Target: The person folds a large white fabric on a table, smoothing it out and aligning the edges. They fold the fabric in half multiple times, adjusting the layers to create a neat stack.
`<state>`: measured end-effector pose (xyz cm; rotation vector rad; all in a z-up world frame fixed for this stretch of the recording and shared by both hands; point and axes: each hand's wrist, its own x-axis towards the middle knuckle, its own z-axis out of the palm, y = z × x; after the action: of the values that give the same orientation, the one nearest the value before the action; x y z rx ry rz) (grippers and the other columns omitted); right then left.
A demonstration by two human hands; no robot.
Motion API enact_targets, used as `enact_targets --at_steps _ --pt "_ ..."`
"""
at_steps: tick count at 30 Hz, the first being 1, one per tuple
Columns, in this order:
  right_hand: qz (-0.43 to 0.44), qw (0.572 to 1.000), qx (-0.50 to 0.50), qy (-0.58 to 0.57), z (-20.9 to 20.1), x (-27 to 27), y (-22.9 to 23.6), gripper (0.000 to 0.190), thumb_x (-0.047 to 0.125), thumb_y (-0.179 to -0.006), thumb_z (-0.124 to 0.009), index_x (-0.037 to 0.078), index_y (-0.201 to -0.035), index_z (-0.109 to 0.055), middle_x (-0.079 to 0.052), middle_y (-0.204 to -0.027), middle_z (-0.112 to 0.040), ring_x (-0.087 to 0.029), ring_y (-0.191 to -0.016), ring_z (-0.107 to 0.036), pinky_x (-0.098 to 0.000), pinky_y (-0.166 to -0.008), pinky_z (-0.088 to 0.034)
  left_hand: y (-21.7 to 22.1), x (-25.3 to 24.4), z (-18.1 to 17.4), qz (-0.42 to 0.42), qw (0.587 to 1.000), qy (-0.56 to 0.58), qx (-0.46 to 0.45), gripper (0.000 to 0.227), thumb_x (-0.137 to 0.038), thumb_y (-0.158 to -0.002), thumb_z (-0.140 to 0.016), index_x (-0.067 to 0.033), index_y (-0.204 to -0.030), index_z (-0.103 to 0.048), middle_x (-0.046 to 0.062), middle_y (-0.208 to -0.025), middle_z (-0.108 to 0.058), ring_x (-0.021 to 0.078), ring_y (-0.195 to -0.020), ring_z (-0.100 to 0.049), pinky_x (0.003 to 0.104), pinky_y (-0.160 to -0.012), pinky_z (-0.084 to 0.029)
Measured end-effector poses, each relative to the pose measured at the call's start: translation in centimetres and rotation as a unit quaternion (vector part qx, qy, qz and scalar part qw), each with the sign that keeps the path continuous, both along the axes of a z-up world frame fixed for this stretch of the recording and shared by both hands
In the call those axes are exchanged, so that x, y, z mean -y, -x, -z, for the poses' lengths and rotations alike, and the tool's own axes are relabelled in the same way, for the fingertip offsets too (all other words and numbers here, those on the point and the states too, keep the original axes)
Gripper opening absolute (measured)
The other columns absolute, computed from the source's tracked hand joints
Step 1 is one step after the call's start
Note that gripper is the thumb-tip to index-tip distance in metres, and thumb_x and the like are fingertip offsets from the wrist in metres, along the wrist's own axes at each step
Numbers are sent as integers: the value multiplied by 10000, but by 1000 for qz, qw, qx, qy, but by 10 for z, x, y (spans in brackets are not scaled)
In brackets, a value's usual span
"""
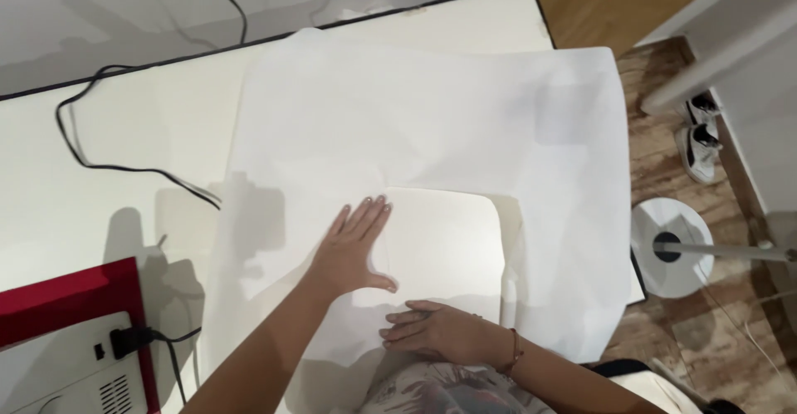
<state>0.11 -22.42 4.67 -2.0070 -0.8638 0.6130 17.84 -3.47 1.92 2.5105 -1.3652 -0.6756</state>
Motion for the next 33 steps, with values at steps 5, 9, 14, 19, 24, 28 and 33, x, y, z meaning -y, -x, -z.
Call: enact_targets --at_steps 5,9,14,19,24,28,33 --pt "130 985 52 -101 -42 15 1 281 74 -1000 -618 97 -1276 -665 -70 -1368 -673 -280 -1302 -614 -531 -1224 -281 -15 -14 10 -34 994 97 -45 1156 -640 -801 -747 -193 -1636 -83 88 -1712 -71 253 -1577 -56 461 -1242 -32" --pt "353 931 44 -80 -51 66 16 288 69 -918 -666 195 -1170 -725 -30 -1185 -748 -219 -1189 -648 -471 -1244 -339 -13 -6 23 -158 949 245 122 638 -289 -1018 -595 -79 -1577 -372 126 -1632 -391 301 -1518 -354 467 -1213 -292" --pt "416 886 170 113 -9 124 -24 361 123 -892 -698 232 -1234 -737 46 -1208 -747 -194 -1199 -665 -457 -1138 -424 0 47 25 -135 962 209 111 664 -349 -983 -635 -103 -1561 -420 143 -1593 -432 306 -1479 -395 526 -1213 -297" --pt "371 860 284 208 -2 112 -79 442 173 -888 -747 170 -1324 -677 -12 -1274 -702 -186 -1243 -630 -406 -1144 -433 6 89 32 -63 975 190 91 673 -385 -983 -619 -147 -1570 -392 90 -1631 -385 273 -1527 -323 531 -1229 -269" --pt "315 858 282 290 25 122 -70 491 190 -890 -715 139 -1371 -635 -52 -1304 -684 -207 -1259 -630 -397 -1126 -464 9 88 30 -18 998 54 38 641 -525 -1069 -350 -241 -1630 -227 4 -1683 -258 190 -1565 -202 472 -1279 -147" --pt "308 854 301 291 31 127 -60 463 216 -920 -690 163 -1378 -640 -42 -1367 -668 -197 -1276 -619 -384 -1128 -456 9 83 36 -15 998 46 46 645 -535 -1067 -348 -273 -1638 -198 8 -1684 -260 206 -1562 -217 475 -1276 -168" --pt "293 840 318 328 34 137 -48 502 373 -972 -603 249 -1458 -569 16 -1511 -557 -153 -1385 -517 -431 -1174 -373 7 75 27 -28 995 49 81 648 -571 -1048 -390 -310 -1626 -258 21 -1691 -261 265 -1553 -243 524 -1259 -191"
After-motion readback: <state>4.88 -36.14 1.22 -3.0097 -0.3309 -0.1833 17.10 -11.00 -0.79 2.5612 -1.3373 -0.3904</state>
